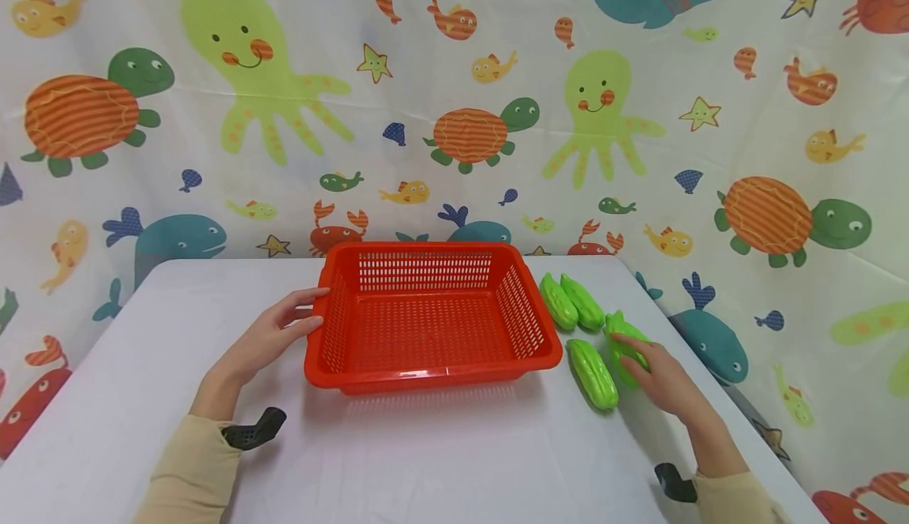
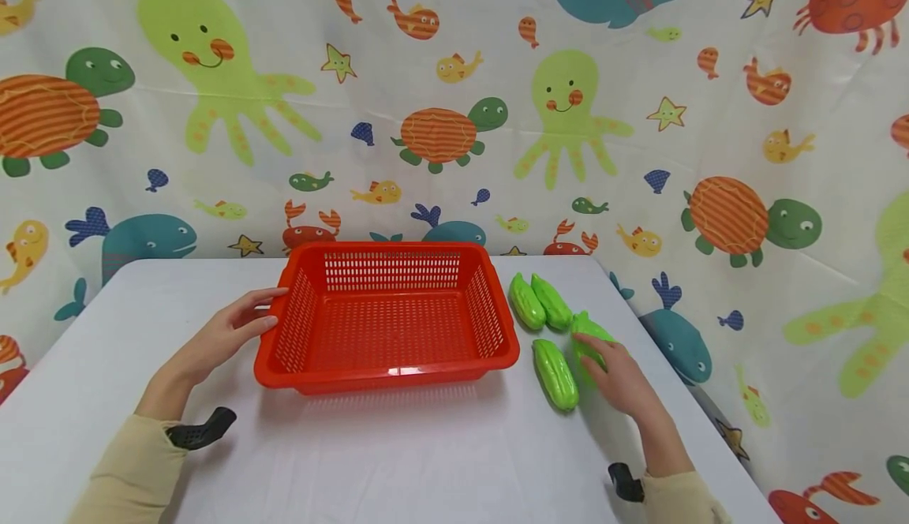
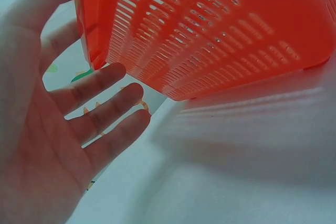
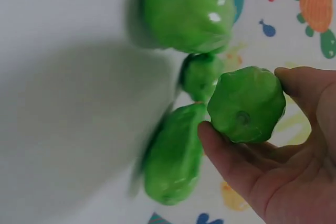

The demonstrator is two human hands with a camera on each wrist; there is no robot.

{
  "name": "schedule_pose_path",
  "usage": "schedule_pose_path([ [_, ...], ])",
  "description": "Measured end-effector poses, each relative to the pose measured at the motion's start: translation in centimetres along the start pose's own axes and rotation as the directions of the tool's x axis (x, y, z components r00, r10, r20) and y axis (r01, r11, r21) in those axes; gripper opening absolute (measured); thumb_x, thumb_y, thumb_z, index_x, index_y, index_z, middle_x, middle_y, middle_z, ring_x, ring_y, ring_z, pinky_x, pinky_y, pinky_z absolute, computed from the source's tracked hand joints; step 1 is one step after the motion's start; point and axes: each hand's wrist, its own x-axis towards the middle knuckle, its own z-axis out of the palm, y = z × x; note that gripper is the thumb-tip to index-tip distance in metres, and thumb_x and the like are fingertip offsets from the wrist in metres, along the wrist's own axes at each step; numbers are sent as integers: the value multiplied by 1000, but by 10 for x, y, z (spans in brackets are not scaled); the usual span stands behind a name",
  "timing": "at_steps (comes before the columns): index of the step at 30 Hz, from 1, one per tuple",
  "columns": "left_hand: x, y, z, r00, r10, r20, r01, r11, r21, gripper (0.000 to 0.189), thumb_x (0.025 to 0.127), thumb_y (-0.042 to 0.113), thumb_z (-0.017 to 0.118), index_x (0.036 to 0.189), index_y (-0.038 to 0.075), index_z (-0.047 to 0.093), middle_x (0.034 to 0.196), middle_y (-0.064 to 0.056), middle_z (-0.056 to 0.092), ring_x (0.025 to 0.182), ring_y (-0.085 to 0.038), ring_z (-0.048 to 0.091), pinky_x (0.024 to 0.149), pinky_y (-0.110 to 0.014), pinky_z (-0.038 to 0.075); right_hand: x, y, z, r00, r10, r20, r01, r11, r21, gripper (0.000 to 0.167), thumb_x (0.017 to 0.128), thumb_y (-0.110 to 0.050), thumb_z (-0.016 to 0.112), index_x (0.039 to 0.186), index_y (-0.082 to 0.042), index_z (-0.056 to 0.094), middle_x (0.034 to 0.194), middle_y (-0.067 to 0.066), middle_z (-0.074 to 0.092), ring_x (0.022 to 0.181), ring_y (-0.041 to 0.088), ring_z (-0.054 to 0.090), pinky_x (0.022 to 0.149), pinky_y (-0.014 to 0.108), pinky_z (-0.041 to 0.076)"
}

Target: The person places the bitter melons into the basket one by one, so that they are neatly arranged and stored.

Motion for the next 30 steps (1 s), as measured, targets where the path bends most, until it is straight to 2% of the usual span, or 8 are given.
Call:
schedule_pose_path([
  [3, -1, -1, -2, 1000, 5, 1, -5, 1000, -3, 63, 97, 38, 59, 152, 19, 34, 146, -16, 40, 129, -38, 41, 96, -61, 45, 3, -11, -10, 999, -10, -32, 10, 1000, 0, 46, 102, -21, 53, 146, -10, 44, 138, 30, 43, 126, 50, 39, 97, 71, 36],
  [5, -2, -2, -3, 1000, 3, 2, -3, 1000, -1, 63, 97, 38, 59, 152, 20, 34, 146, -16, 40, 130, -38, 41, 96, -61, 46, 6, -22, -16, 998, -44, -45, 44, 999, 7, 47, 102, -23, 52, 147, -10, 43, 136, 30, 45, 122, 48, 41, 95, 69, 39],
  [9, -5, -4, -5, 1000, -3, 3, 3, 1000, -1, 64, 97, 38, 59, 152, 20, 33, 146, -17, 40, 130, -39, 40, 95, -61, 46, 15, -50, -25, 995, -95, -28, 96, 995, 25, 51, 102, -27, 52, 149, -14, 39, 131, 26, 47, 115, 40, 44, 89, 61, 47],
  [14, -7, -4, -7, 1000, 1, 5, -1, 1000, -3, 63, 97, 37, 59, 152, 20, 33, 146, -17, 40, 130, -39, 40, 95, -61, 45, 27, -89, -29, 994, -99, 37, 93, 988, 124, 54, 102, -34, 52, 152, -21, 35, 146, 21, 39, 125, 41, 44, 94, 60, 46],
  [18, -8, -6, -7, 1000, 4, 10, -4, 1000, 0, 64, 97, 39, 59, 152, 20, 33, 146, -17, 40, 130, -39, 40, 96, -61, 45, 37, -119, -27, 989, -123, 84, 103, 972, 213, 55, 101, -36, 52, 152, -26, 35, 152, 15, 36, 130, 40, 43, 96, 58, 47],
  [24, -7, -7, -6, 1000, 7, 11, -7, 1000, -3, 65, 95, 42, 60, 151, 21, 35, 145, -15, 41, 129, -38, 41, 95, -60, 46, 58, -155, -16, 979, -187, 83, 155, 944, 292, 53, 98, -33, 58, 148, -24, 42, 143, 11, 47, 112, 34, 56, 83, 45, 57],
  [26, -8, -7, -6, 1000, 2, 13, -1, 1000, -6, 65, 94, 43, 61, 151, 22, 35, 145, -14, 41, 129, -37, 42, 95, -60, 46, 64, -164, -12, 976, -200, 88, 165, 938, 305, 53, 98, -33, 60, 147, -24, 43, 141, 10, 48, 111, 34, 58, 83, 45, 57],
  [30, -9, -7, -7, 1000, 5, 16, -5, 1000, -3, 66, 95, 43, 61, 151, 22, 35, 146, -14, 41, 129, -38, 42, 95, -60, 47, 72, -182, -5, 978, -177, 108, 141, 948, 285, 54, 97, -36, 60, 147, -27, 42, 142, 8, 47, 120, 32, 52, 88, 49, 54],
])
